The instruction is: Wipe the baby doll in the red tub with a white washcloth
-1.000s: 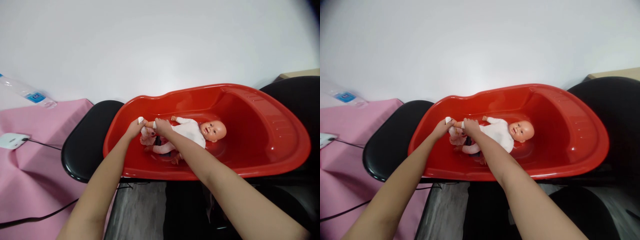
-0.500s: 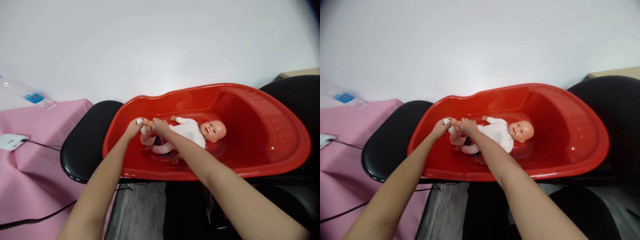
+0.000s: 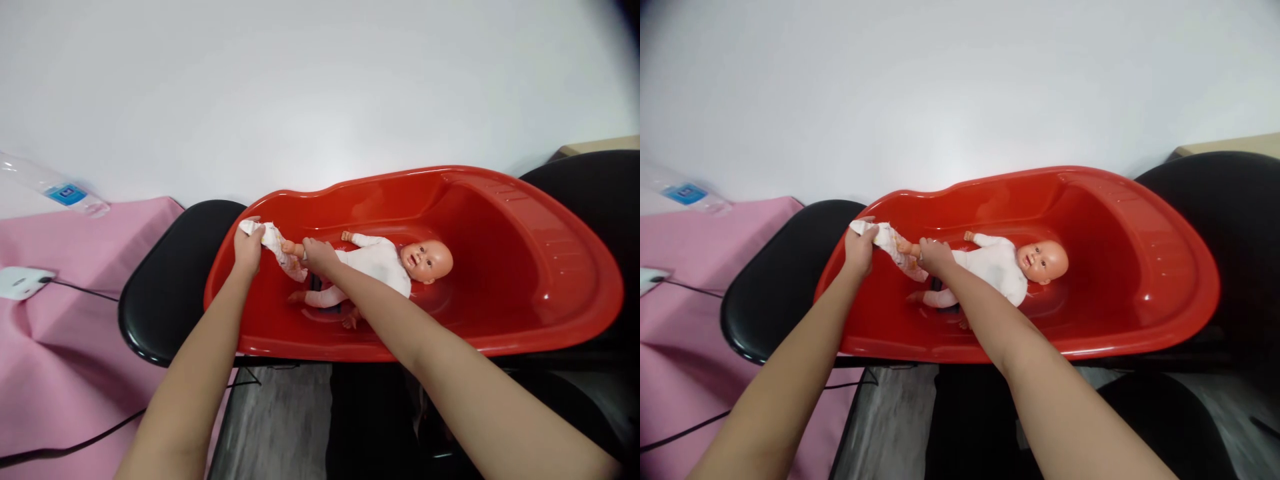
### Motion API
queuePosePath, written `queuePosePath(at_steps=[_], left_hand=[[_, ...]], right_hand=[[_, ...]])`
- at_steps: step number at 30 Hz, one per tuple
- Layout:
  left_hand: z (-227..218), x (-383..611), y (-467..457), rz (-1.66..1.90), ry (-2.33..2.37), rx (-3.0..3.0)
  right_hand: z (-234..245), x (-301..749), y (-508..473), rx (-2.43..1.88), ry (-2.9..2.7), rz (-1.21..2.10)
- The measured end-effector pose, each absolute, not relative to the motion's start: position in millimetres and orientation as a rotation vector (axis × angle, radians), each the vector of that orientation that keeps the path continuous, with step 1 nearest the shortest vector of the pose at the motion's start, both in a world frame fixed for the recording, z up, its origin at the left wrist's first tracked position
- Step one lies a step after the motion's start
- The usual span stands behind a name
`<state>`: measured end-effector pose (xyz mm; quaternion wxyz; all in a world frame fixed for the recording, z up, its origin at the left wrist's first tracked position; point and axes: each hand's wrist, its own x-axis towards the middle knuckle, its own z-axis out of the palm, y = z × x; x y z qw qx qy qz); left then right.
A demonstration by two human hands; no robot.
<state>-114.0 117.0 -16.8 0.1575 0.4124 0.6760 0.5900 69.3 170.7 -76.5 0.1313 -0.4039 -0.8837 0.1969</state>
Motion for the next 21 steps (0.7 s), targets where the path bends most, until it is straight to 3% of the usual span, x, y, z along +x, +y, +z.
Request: queuePosePath(at_steps=[3,14,21], left_hand=[[-13.8,-109.4,115.5,1.755,1.781,1.11],[-15.8,-105.8,117.6,1.471,1.941,1.108],[-16.1,-104.7,115.7,1.407,1.759,1.17]], right_hand=[[-74.8,70.0,171.0,-1.178,-2.579,0.594],[-69.0,71.7,168.2,-1.212,-2.539,0.531],[-70.4,71.1,171.6,-1.223,-2.529,0.529]])
